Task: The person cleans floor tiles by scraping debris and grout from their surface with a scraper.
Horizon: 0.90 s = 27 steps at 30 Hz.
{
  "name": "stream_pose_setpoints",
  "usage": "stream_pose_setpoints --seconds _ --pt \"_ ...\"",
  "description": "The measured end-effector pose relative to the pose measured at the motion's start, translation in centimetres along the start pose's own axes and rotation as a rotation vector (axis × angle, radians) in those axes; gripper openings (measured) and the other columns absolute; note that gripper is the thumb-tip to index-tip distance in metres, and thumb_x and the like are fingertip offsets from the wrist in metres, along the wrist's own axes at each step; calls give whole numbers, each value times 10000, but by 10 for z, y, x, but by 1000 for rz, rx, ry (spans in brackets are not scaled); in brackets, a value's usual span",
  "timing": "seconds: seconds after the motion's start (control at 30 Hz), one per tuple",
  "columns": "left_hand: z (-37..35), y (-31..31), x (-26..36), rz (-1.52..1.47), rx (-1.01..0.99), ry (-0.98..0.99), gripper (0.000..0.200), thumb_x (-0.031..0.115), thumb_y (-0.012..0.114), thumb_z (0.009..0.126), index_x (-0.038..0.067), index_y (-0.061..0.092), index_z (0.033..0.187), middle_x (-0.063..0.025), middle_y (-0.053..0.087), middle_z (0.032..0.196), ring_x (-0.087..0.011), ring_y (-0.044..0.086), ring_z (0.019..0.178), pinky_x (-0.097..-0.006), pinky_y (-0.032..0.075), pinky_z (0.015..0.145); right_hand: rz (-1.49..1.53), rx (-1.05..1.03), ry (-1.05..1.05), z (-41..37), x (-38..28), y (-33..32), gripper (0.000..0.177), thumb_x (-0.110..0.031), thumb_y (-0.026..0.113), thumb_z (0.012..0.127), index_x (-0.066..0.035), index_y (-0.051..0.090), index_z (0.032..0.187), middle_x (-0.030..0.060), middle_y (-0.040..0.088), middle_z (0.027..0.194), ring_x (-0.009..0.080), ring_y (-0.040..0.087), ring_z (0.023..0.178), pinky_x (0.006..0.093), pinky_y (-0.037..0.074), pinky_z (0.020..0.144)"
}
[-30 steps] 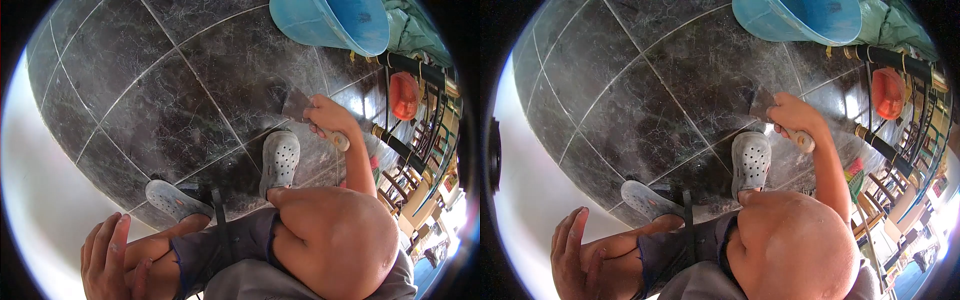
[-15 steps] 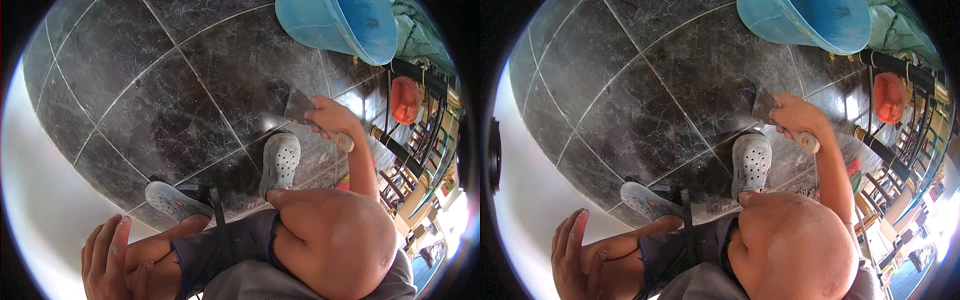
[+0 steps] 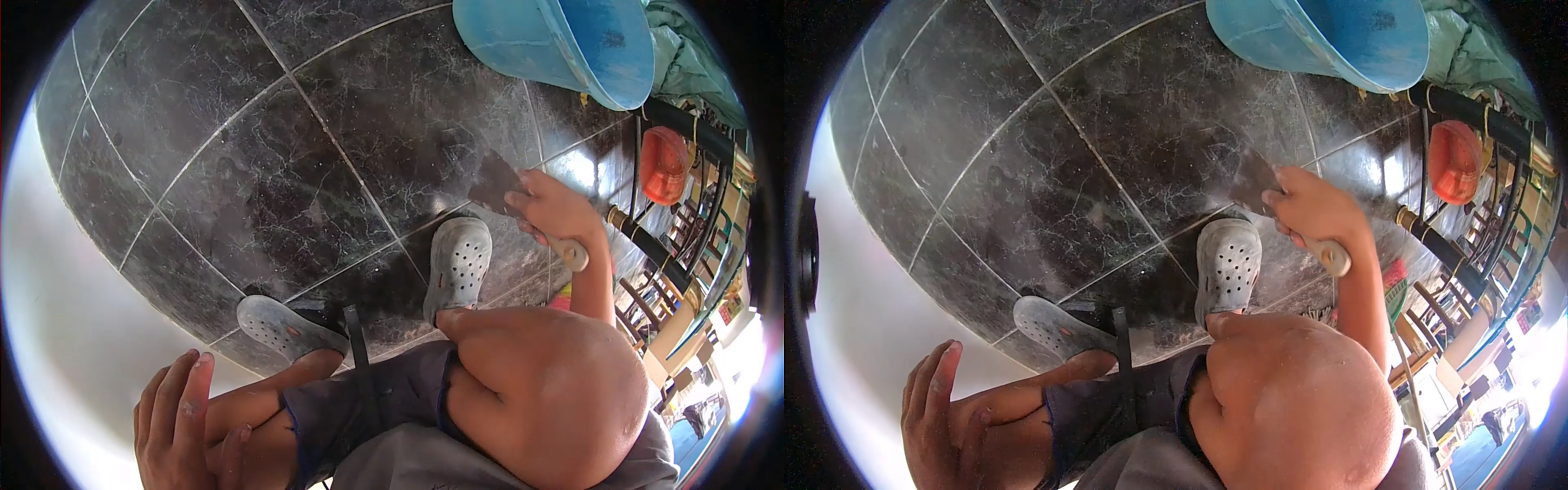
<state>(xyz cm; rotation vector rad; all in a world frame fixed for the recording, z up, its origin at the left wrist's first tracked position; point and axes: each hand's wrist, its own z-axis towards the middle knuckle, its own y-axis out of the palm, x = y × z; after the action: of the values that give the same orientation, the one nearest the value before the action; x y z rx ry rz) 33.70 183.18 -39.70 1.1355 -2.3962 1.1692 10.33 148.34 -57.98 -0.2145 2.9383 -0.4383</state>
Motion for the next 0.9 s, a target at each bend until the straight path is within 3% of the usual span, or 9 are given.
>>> stream_pose_setpoints --seconds 0.07,0.17,0.57,0.67,0.9 --pt "0 -1 0 -16 -3 8 1562 1077 365 352 -7 372 1477 -295 481 1411 -481 511 1257 -597 421 1006 -30 -16 5 -7 4 -2 227 -179 530 959 46 512 936 101 584 654 165 555 470 342 438 449" --pt "13 -2 24 5 -36 -317 566 193 599 886 -24 471 1392 -278 528 1348 -463 512 1252 -532 394 1058 -71 29 -25 -5 5 5 237 -177 518 958 46 495 880 114 575 640 187 565 461 364 442 453" --pt "8 -2 29 -6 -38 -341 617 154 624 832 -27 466 1399 -279 526 1354 -465 507 1260 -530 380 1077 -50 29 -68 9 6 8 223 -148 498 948 56 492 859 116 568 641 197 566 466 369 445 449" --pt "10 -3 34 -30 -17 -306 612 161 621 836 -26 468 1399 -274 526 1358 -464 504 1265 -531 379 1078 -44 13 -32 14 11 6 224 -179 534 978 25 523 1068 69 548 649 138 514 455 311 415 427" --pt "10 -4 31 -9 -21 -317 603 176 614 845 -21 471 1397 -272 531 1355 -462 514 1256 -532 387 1071 -8 30 -9 18 8 1 196 -178 569 955 8 545 1011 49 532 639 129 503 459 299 394 412"
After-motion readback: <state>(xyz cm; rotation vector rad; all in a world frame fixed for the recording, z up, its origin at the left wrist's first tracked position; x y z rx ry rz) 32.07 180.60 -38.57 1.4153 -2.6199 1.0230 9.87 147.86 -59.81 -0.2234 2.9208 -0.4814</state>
